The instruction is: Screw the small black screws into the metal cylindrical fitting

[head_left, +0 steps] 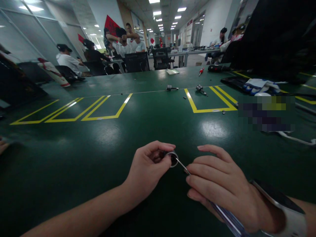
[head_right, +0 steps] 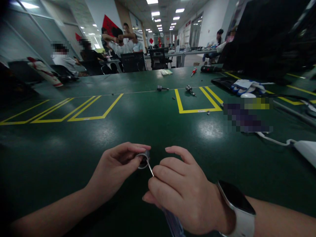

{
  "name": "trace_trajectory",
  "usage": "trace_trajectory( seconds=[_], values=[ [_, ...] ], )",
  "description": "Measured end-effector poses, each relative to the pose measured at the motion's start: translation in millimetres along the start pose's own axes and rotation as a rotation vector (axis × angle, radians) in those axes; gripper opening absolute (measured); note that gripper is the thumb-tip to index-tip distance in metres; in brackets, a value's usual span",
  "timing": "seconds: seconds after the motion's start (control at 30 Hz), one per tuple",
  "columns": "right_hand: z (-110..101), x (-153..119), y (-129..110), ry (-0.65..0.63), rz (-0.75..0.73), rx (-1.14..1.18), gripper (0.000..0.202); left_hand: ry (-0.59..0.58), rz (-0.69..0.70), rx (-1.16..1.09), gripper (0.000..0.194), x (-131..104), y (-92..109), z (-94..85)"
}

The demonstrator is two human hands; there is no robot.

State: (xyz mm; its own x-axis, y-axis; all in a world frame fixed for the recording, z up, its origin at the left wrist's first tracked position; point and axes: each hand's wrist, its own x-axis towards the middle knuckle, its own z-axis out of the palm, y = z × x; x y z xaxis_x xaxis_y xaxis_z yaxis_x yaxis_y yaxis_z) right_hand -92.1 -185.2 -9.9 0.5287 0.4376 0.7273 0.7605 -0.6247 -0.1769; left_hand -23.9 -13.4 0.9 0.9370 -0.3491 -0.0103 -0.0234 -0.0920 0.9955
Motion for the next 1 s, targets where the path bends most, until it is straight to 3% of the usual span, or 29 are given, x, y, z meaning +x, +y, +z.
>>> trace_trajectory(
  seconds=[0.2,0.37,0.5,0.6,1.0],
  values=[
    [-2.5,0.3,1.0,0.008,0.042,0.079,0.008,-0.029,-0.028,-0.01,0.011,0.0,-1.4,-1.6],
    [-8.0,1.8,9.5,0.115,0.406,0.386,0.017,-0.027,-0.122,-0.027,0.016,4.0,2.9,-5.6],
    [-4.7,3.0,17.9,0.072,0.638,0.467,0.03,-0.005,-0.161,-0.089,0.019,6.7,6.2,-9.1],
    [-1.4,2.5,20.8,0.005,0.66,0.472,0.032,-0.011,-0.177,-0.146,0.018,7.2,5.9,-10.6],
    [4.2,1.4,17.8,0.007,0.616,0.434,0.028,-0.008,-0.193,-0.228,0.02,7.8,3.4,-9.2]
  ],
)
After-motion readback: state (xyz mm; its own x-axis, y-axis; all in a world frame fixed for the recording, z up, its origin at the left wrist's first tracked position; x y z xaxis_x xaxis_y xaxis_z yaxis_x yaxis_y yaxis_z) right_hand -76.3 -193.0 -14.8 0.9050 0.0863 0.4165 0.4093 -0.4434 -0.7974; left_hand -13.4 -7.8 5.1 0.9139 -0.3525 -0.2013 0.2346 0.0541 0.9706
